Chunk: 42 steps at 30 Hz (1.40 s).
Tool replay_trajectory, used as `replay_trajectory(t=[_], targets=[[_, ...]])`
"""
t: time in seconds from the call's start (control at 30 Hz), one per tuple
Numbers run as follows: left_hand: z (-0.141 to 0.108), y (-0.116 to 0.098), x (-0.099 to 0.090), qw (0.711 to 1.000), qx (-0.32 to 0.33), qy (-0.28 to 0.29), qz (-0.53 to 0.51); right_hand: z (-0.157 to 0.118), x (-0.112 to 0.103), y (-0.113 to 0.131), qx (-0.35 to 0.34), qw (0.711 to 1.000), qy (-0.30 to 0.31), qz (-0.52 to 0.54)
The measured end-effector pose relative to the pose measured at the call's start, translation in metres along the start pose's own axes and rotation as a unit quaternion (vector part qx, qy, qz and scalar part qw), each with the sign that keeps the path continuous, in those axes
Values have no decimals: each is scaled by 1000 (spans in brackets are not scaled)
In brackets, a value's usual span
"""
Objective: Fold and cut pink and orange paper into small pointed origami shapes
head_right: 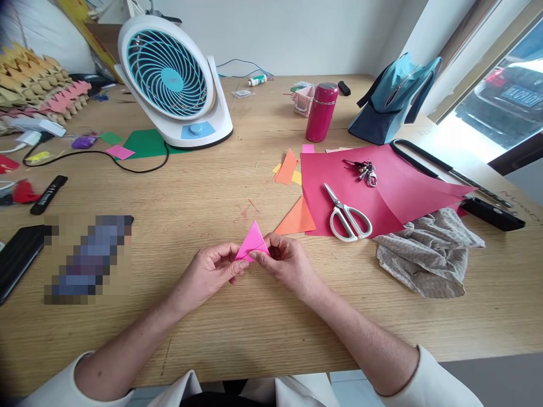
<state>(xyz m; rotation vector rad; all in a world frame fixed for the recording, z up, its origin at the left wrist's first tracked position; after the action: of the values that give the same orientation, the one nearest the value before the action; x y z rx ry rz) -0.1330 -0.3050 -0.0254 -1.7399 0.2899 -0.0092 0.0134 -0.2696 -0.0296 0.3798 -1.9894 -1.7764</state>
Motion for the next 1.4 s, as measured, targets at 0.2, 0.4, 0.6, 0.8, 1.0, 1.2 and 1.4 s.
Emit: replay_trajectory(t=[0.2, 0.4, 0.6, 0.8, 1.0, 1.2, 1.4], targets=[[0, -1, 2, 1000, 17, -8, 14, 0, 7, -2, 12, 999, 23, 35], [-1, -3, 1, 997, 55, -10, 57, 1, 9, -3, 20, 998, 31, 46], [-1, -8, 2, 996, 69, -3, 63, 0, 9, -1, 35, 997, 21, 69], [0, -9, -1, 993, 61, 1, 105, 1, -2, 7, 38, 994, -33, 102], [0, -7, 0, 985, 62, 9, 158, 0, -9, 12, 13, 994, -57, 97], [1, -3, 2, 991, 47, 23, 126, -1, -18, 19, -15, 993, -80, 91], [2, -8, -3, 998, 41, -11, 40, -2, 4, 6, 26, 998, 57, 24]])
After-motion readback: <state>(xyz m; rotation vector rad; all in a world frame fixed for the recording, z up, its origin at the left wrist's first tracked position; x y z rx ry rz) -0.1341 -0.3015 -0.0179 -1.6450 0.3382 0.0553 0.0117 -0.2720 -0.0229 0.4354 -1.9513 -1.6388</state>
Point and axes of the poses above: each hand's wrist, its own z-axis towards the middle knuckle, its own x-axis out of the palm, y = z × x, the point moved 6 cm from there along z, towards the middle knuckle
